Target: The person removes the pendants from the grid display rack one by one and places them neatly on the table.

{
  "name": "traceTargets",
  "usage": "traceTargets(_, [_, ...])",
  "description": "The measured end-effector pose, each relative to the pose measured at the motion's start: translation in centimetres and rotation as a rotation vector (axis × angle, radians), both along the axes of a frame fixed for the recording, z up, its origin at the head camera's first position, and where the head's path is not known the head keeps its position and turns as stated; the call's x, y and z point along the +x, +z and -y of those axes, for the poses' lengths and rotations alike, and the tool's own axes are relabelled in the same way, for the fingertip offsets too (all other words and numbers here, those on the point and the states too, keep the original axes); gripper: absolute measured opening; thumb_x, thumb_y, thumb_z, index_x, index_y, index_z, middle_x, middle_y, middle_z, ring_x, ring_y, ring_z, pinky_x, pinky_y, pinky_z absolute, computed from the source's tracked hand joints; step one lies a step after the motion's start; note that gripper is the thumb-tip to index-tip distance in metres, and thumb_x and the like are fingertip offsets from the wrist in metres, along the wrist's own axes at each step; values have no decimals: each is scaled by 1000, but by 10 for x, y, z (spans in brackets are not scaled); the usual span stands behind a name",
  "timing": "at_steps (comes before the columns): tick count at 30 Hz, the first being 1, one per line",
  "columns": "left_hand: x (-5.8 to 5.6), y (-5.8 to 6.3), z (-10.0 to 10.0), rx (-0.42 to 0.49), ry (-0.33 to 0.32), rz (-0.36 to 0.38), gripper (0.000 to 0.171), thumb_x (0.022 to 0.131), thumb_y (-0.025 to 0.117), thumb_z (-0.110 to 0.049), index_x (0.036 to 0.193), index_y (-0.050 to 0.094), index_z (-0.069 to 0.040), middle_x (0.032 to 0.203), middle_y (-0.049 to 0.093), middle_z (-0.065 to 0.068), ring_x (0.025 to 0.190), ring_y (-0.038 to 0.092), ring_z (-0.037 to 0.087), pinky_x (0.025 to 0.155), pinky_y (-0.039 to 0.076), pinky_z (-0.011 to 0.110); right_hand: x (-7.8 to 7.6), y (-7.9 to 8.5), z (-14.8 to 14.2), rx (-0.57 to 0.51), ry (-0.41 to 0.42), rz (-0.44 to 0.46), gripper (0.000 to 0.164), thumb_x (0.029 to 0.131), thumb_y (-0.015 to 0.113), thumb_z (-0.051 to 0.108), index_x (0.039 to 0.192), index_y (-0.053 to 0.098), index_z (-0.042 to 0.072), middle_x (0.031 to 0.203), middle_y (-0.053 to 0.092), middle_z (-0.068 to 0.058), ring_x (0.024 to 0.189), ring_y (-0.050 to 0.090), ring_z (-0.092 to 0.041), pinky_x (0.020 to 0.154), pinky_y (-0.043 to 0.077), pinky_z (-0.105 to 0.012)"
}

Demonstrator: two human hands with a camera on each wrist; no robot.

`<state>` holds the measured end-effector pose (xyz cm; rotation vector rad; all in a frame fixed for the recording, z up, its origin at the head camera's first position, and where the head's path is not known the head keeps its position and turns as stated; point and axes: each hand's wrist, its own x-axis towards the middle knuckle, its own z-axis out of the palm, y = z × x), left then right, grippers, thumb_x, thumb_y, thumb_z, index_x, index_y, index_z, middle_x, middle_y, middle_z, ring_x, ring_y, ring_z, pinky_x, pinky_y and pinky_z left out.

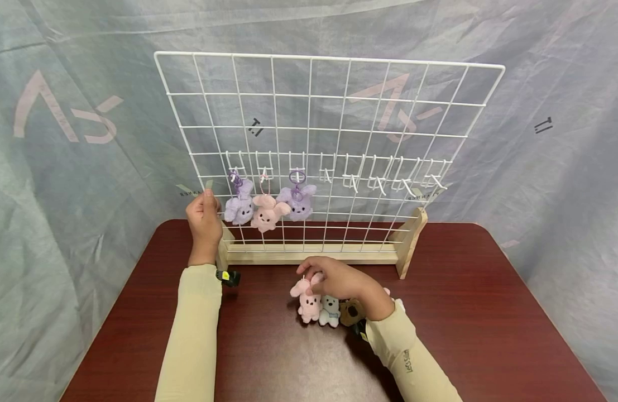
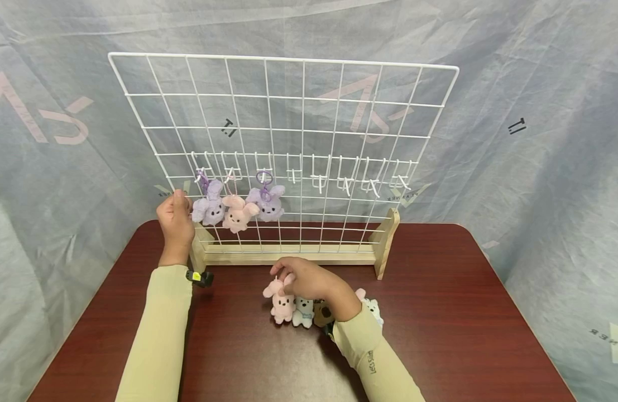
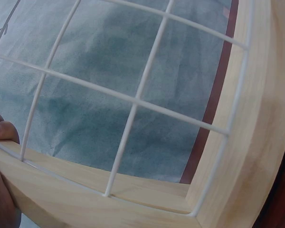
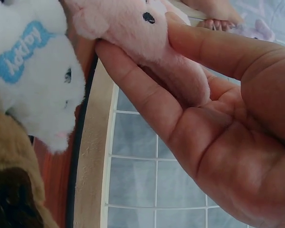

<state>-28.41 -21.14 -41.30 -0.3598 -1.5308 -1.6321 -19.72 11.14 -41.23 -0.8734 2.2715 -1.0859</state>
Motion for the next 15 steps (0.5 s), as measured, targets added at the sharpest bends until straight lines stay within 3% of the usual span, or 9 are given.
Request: traceTargets(15, [1,0,0,17,9,30,55,109,50,-15,64,30,8,57,34,-10,54,33,6,56,25,23,1,-4,5,31,0,19,37,96,74,4,131,63,11,120,70,-6,106,65,-15,92,55,-32])
